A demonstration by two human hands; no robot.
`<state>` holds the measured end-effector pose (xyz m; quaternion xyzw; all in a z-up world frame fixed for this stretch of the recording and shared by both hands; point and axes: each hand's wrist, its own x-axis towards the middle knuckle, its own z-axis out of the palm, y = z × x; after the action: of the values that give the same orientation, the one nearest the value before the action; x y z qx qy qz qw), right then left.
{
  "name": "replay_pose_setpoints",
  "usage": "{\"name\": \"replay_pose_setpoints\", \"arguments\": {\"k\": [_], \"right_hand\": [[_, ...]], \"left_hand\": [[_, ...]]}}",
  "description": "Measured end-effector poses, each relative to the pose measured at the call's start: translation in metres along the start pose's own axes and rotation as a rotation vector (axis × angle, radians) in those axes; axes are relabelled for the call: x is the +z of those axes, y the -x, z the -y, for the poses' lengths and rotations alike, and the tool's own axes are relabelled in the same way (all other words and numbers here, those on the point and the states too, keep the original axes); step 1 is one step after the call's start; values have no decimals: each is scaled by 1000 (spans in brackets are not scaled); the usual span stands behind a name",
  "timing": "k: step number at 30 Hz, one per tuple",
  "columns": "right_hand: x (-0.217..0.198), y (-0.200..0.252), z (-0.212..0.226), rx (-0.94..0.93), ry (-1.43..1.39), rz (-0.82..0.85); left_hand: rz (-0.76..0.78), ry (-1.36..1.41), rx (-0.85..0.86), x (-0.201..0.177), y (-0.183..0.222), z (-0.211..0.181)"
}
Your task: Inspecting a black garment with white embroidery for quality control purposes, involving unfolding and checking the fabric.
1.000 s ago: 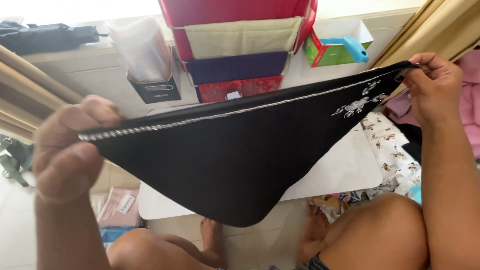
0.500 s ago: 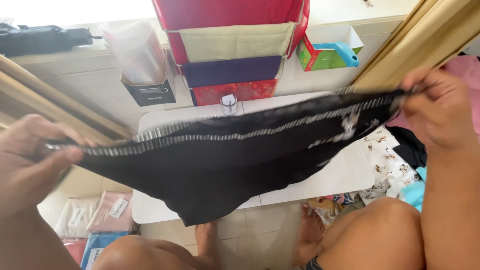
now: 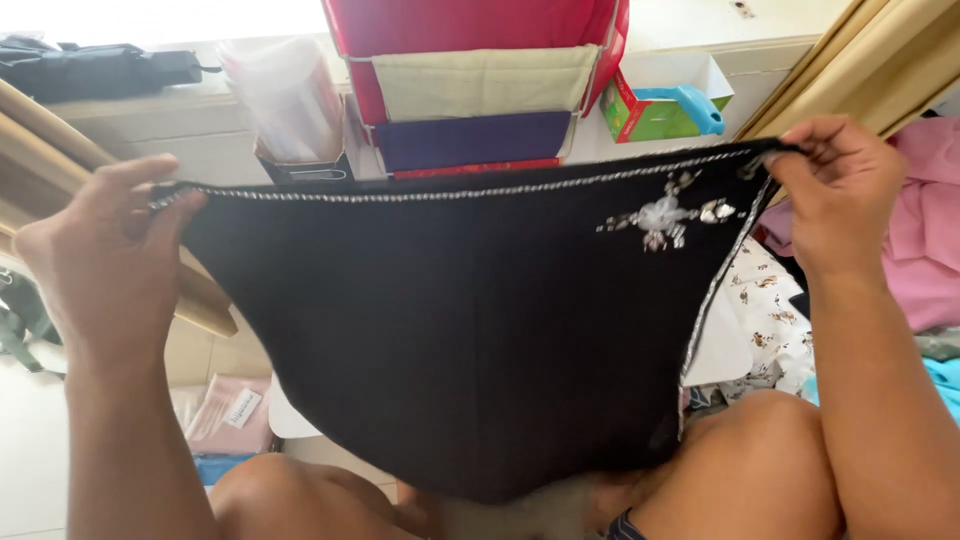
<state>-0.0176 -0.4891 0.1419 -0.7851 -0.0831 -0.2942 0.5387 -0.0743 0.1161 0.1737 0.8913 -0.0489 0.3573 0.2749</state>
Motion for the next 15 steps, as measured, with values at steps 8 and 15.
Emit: {"name": "replay_pose_setpoints", "arguments": {"k": [8, 15], "right_hand": [[-14, -12, -22, -120, -145, -227], [-49, 2, -19, 224, -273, 238]], "left_hand": [[-60, 235, -267, -10, -8, -33], [316, 743, -328, -18, 16, 51]]}}
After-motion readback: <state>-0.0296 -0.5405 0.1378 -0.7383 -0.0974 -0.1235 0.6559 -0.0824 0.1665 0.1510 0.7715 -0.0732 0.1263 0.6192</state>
